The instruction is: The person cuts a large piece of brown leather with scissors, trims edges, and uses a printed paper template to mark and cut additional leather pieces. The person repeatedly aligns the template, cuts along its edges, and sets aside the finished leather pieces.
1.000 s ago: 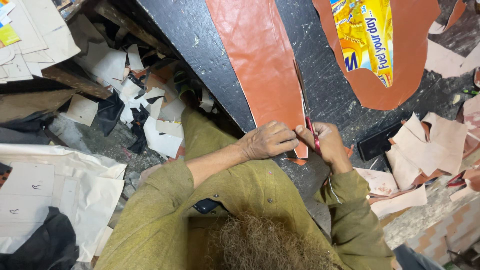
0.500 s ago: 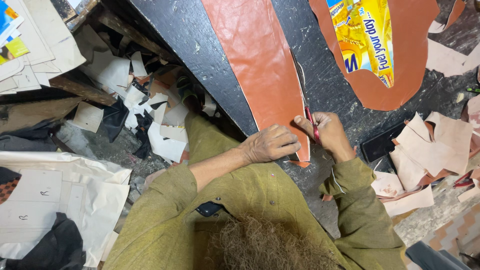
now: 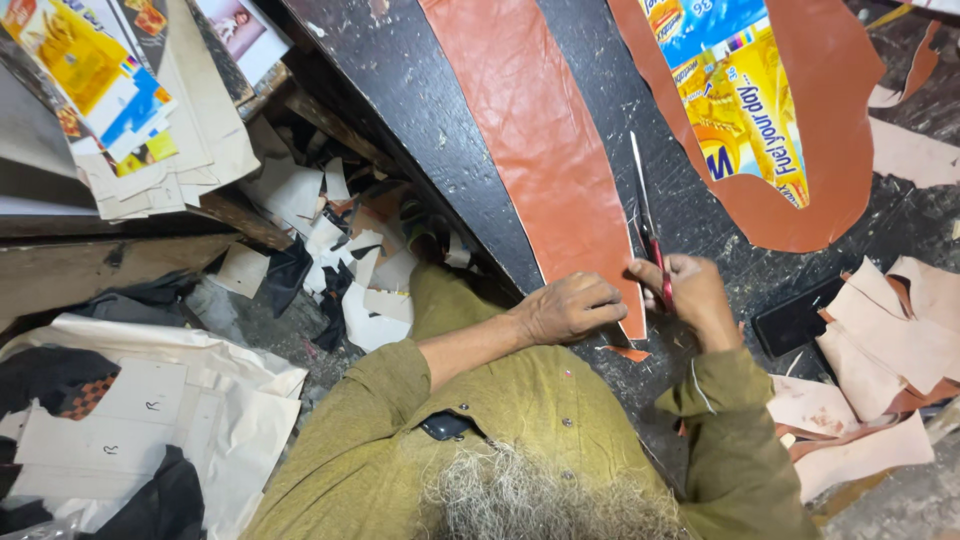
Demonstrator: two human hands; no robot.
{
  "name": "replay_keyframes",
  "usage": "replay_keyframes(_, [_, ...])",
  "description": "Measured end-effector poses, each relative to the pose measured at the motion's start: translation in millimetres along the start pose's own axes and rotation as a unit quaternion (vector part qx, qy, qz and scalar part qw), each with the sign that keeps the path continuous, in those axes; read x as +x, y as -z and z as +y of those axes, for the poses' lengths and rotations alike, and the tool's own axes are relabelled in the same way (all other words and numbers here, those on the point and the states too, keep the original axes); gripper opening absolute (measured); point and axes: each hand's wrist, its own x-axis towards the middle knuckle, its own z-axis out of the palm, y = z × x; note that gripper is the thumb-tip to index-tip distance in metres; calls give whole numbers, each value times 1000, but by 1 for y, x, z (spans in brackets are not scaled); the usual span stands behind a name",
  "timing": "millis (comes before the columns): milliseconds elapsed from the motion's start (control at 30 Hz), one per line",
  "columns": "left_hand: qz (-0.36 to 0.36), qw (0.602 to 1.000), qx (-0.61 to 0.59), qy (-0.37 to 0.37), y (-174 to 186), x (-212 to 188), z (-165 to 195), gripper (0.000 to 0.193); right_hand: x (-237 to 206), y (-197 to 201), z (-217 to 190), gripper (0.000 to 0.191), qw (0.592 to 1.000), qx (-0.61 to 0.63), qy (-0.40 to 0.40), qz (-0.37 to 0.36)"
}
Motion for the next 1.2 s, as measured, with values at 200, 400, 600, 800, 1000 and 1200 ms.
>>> replay_keyframes(200, [-34,997,-44,49,2,9,4,21,-63,25,66,48,984,-97,-21,146])
replay_keyframes(400, [-83,975,-142,151,-8,31,4,16,-100,29,109,40,951,-128,3,282])
replay_keyframes(600, [-271,934,-226,57,-6,50,-10,42,-126,-17,89,21,873,-115,160,446])
replay_keyframes(800, [-322,944,72,-17,51,77,-80,68,-94,-69,31,24,875,-105,186,435])
replay_keyframes(1000, [-230,917,267,188,197,81,-195,84,-74,-87,7,30,884,-101,92,447])
replay_keyframes(1200, [-64,903,370,207,260,126,-263,65,-61,-91,2,43,897,-77,14,434])
